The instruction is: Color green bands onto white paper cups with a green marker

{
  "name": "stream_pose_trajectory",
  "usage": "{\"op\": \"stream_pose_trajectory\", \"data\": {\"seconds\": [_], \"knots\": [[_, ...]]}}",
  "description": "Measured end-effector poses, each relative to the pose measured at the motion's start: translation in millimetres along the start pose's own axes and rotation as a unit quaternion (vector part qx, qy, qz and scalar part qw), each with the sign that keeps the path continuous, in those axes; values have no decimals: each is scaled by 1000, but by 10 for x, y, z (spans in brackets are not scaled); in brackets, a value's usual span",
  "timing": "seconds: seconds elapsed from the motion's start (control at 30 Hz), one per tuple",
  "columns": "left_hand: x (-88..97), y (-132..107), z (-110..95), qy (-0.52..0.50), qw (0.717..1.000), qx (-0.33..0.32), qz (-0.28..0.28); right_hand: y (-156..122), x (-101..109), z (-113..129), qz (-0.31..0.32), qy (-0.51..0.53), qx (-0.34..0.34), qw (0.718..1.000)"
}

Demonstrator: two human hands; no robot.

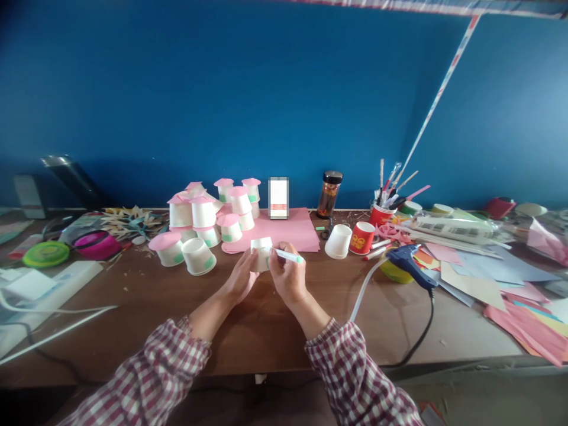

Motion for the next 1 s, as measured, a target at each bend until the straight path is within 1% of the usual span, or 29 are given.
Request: {"op": "stream_pose_trajectory", "data": {"seconds": [0.13, 0.37, 0.77, 1.0], "knots": [[-39, -11, -10, -7, 1000, 3, 9, 0, -1, -4, 2, 0, -5, 1000], [-53, -15, -33, -10, 1000, -4, 12, 6, 8, 3, -1, -2, -5, 1000], [14, -5, -11, -5, 1000, 0, -3, 3, -16, 12, 13, -4, 4, 1000], [43, 16, -18, -10, 1000, -12, -9, 2, -18, 41, 23, 2, 9, 1000]]}}
Point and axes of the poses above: each hand's wrist, its own y-axis towards the middle knuckle, its own x-axis out of the back of the hand, z = x × y, the point moved 10 cm from there along y, towards the middle knuckle, and after that the axes turned 10 degrees about -y, right-handed, at the moved point
